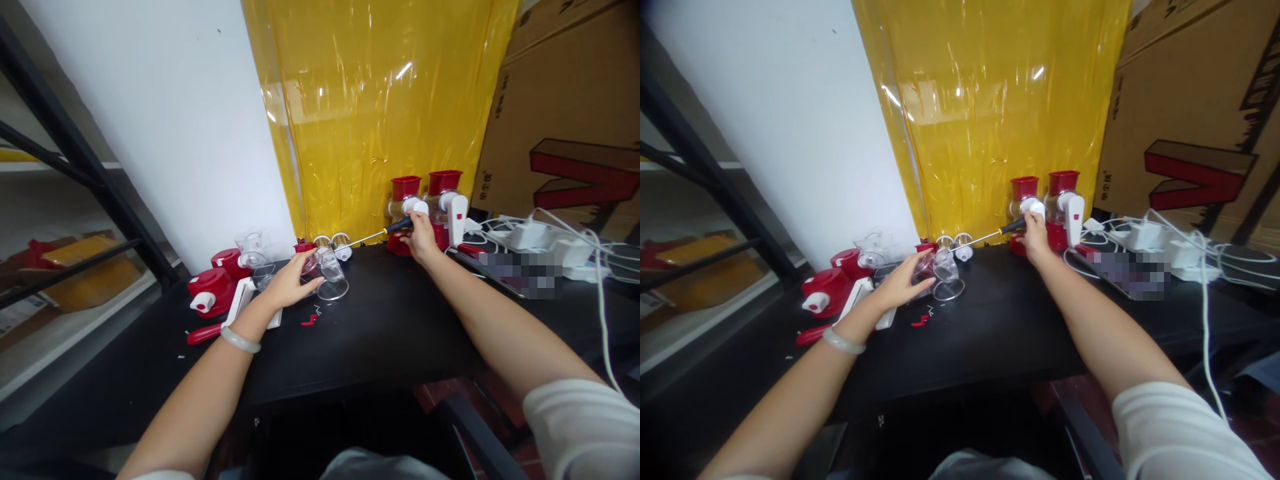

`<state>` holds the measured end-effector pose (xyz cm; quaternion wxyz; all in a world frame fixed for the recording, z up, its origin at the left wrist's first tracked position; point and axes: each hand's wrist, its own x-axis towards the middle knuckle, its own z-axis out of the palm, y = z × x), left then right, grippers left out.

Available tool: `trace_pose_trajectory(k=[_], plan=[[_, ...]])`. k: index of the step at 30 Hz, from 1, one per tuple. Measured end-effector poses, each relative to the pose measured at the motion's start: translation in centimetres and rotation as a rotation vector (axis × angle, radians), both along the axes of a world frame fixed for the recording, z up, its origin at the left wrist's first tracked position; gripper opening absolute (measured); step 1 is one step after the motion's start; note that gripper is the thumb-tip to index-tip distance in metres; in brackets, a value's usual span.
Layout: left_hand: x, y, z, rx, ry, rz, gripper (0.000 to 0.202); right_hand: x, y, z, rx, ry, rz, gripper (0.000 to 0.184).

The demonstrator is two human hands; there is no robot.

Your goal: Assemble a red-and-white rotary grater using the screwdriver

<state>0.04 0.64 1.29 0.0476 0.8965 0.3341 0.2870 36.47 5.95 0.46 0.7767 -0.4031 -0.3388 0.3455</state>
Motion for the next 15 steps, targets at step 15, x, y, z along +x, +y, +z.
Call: trace_pose_trajectory(k=[15], plan=[[0.01,0.05,-0.03,0.014,0.002,0.003,0.068,0.36,0.53,-0.49,-0.002,0.003,-0.022,0.048]])
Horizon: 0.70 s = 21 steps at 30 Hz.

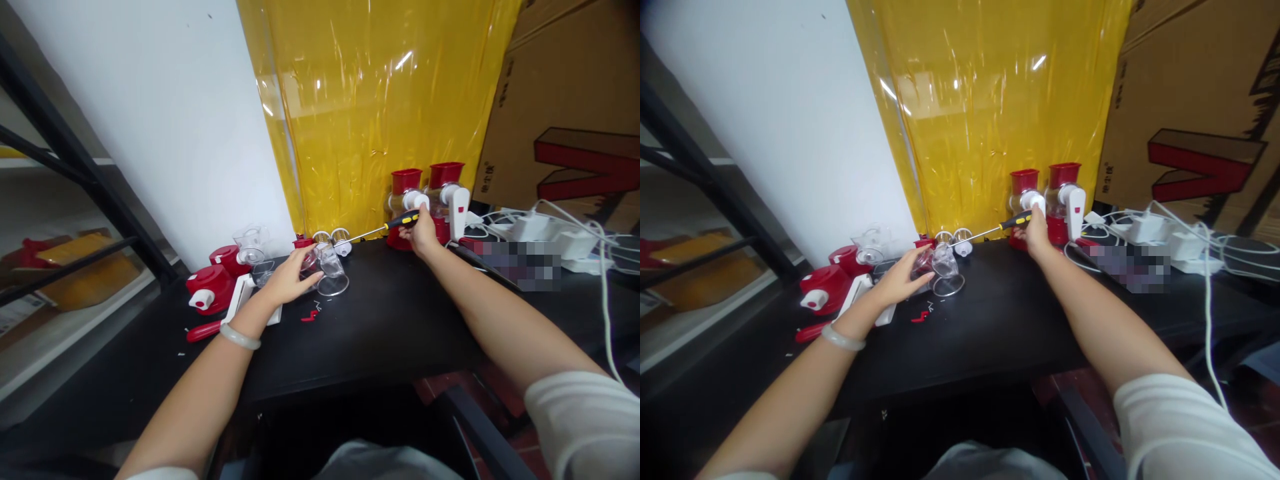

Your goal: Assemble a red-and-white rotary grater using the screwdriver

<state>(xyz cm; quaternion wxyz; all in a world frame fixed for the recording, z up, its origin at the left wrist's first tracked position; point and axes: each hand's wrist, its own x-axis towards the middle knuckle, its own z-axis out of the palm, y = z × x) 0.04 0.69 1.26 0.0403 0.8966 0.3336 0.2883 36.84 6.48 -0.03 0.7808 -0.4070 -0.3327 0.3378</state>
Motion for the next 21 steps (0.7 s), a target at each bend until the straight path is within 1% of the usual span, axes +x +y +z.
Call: trace_pose_trajectory(k=[2,4,6,11,13,17,21], plan=[[-0.05,0.09,-0.1,0.008,-0.001,0.0,0.069,0.02,-0.24,0.26,-0.023,0.048,0.069,0.044],[-0.08,0.13,-0.16,0.007,-0.002,0.007,0.069,-0.03,-0.55,0.54,-0.031,0.054,0.1,0.034],[-0.1,0.12,-0.17,0.002,0.001,0.012,0.069,-0.12,-0.82,0.77,-0.043,0.045,0.091,0.024],[-0.08,0.02,-0.09,-0.001,0.009,0.02,0.07,-0.36,-1.09,1.06,-0.042,-0.003,0.039,0.016],[-0.07,0.01,-0.07,-0.001,0.013,0.021,0.069,-0.38,-1.03,1.04,-0.039,-0.021,0.029,0.017],[-0.05,-0.01,-0.06,0.0,0.014,0.016,0.069,-0.22,-0.67,0.69,-0.006,-0.025,0.023,0.027],[-0.02,-0.02,-0.07,0.006,0.007,0.002,0.069,0.0,-0.25,0.18,0.031,-0.068,-0.024,0.035]])
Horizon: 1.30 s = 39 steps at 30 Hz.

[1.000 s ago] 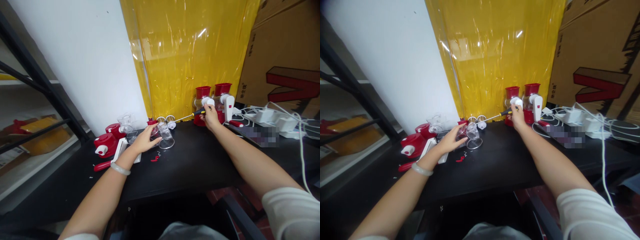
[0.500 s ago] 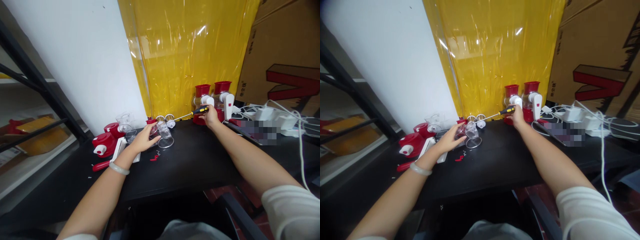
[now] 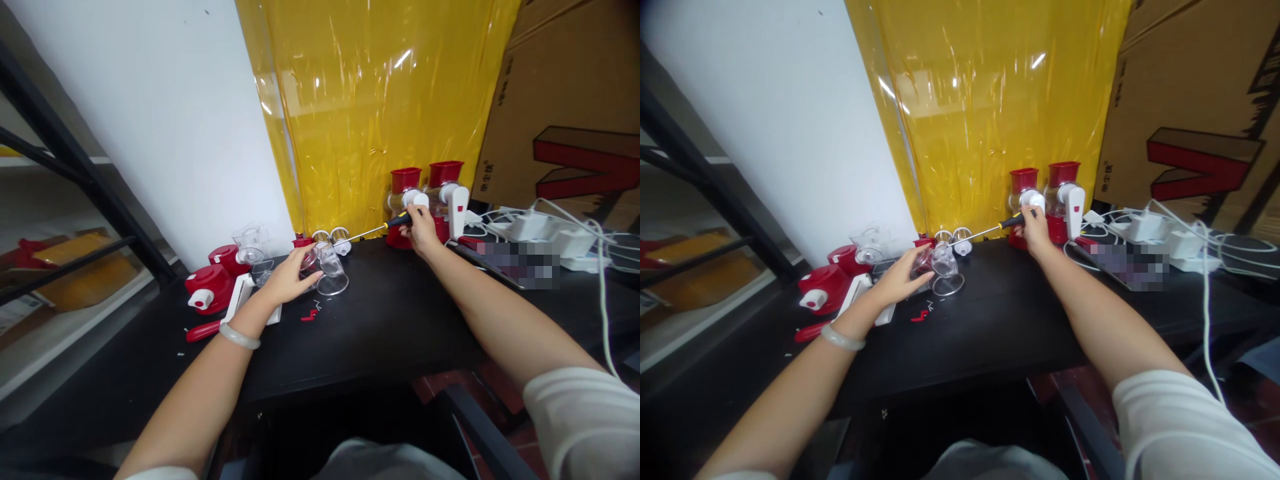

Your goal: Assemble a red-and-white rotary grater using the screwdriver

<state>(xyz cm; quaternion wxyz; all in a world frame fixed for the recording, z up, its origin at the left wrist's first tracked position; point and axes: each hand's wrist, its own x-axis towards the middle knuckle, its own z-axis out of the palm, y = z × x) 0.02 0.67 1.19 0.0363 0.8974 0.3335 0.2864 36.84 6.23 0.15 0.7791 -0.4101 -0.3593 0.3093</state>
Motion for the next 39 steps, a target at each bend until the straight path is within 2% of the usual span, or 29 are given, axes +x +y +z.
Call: trace_pose_trajectory(k=[4,10,19,30,36,39], plan=[[0.1,-0.06,0.03,0.002,0.002,0.004,0.07,0.17,0.09,-0.24,-0.008,-0.024,-0.03,0.034],[0.18,-0.1,0.07,0.007,0.0,0.005,0.069,0.5,-0.17,-0.17,-0.019,0.065,0.092,0.021],[0.31,-0.27,0.15,0.001,0.015,0.009,0.07,0.19,-0.14,-0.07,0.0,0.053,0.0,0.018],[0.49,-0.52,0.23,0.012,0.032,0.028,0.071,-0.05,-0.23,0.21,-0.065,-0.024,-0.111,0.017],[0.48,-0.43,0.09,0.015,0.032,0.041,0.071,0.12,-0.12,-0.47,-0.07,-0.036,-0.083,0.029],[0.46,-0.32,-0.01,0.027,0.024,0.033,0.07,0.16,-0.1,-0.55,-0.049,-0.01,-0.067,0.028]])
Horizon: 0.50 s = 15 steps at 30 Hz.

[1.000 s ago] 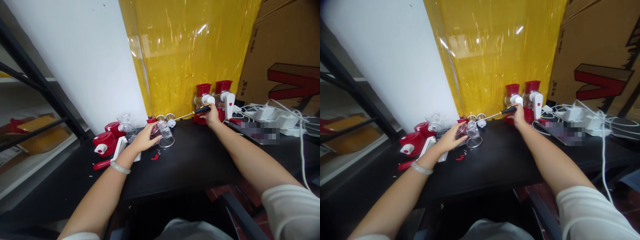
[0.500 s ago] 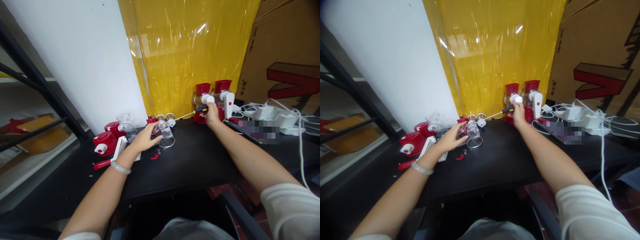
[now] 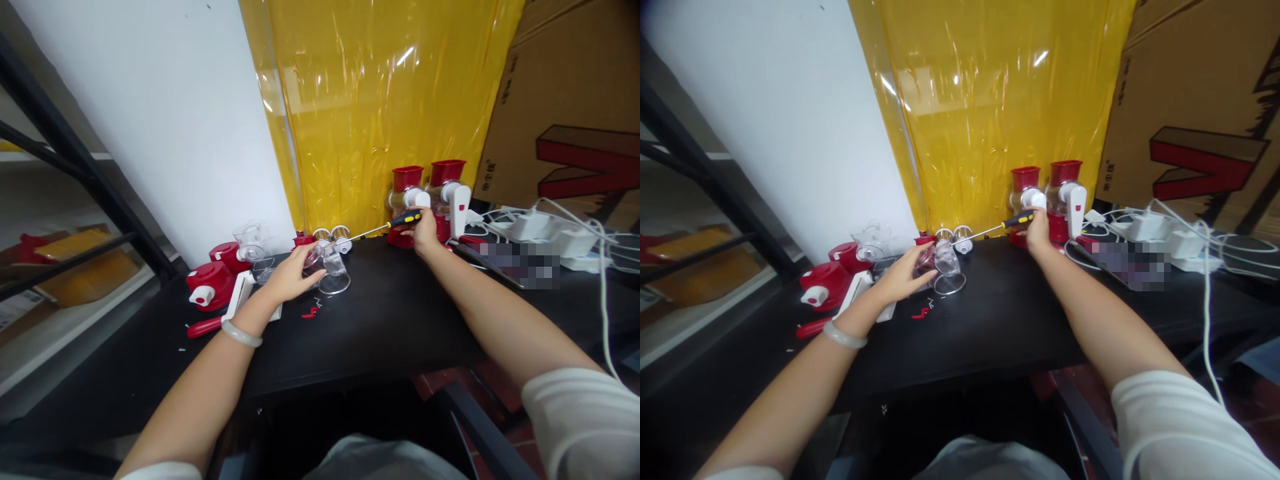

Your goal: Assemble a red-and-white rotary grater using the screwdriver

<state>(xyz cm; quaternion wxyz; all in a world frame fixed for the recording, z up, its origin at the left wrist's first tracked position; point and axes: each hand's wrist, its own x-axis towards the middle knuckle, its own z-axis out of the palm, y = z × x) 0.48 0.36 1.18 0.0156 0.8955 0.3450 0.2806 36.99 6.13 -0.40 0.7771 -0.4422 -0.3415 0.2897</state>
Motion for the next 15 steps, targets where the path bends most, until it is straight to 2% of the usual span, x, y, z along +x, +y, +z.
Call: trace_pose_trajectory(k=[15], plan=[[0.1,-0.13,0.14,-0.006,0.012,-0.003,0.071,-0.39,-0.18,0.52,-0.019,0.031,-0.045,0.017]])
